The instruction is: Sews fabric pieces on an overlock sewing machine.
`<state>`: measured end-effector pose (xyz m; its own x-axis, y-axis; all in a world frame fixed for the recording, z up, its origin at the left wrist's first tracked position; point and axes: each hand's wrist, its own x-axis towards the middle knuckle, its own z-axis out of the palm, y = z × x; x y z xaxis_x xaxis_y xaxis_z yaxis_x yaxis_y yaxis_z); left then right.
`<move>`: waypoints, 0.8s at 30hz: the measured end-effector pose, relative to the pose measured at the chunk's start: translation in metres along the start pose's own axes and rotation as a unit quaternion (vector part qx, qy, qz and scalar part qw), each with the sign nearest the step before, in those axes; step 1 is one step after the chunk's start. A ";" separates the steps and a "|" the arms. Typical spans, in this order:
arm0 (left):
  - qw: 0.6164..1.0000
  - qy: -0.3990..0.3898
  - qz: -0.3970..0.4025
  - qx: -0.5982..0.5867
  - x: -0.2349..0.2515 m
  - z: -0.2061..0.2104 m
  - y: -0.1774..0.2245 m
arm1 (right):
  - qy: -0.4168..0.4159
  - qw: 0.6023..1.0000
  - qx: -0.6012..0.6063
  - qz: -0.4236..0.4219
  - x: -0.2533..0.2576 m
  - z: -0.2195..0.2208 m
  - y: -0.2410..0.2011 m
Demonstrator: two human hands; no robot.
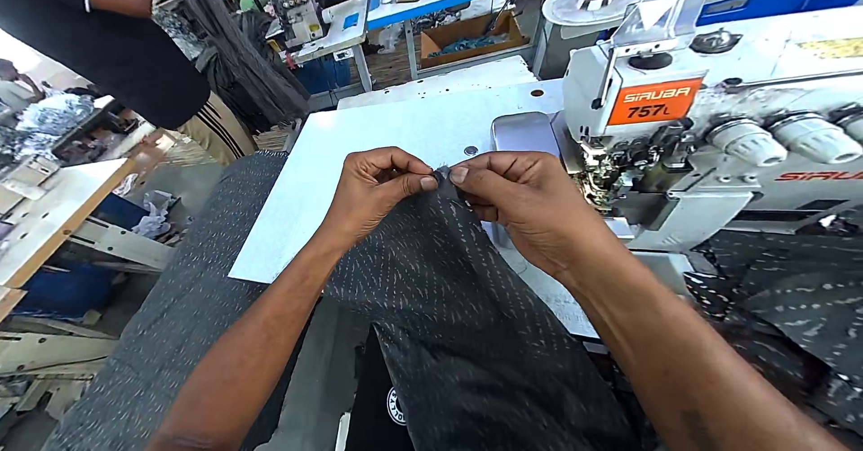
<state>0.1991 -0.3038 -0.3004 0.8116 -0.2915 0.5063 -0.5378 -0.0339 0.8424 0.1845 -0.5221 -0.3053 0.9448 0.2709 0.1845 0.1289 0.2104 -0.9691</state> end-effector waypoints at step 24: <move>0.998 0.004 -0.012 0.062 -0.008 0.012 0.036 | 0.014 0.999 -0.012 -0.043 -0.016 0.013 -0.024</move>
<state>0.1704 -0.3138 -0.2760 0.8258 -0.2810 0.4889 -0.5423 -0.1583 0.8251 0.1624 -0.5187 -0.2830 0.9379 0.2268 0.2623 0.2163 0.2086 -0.9538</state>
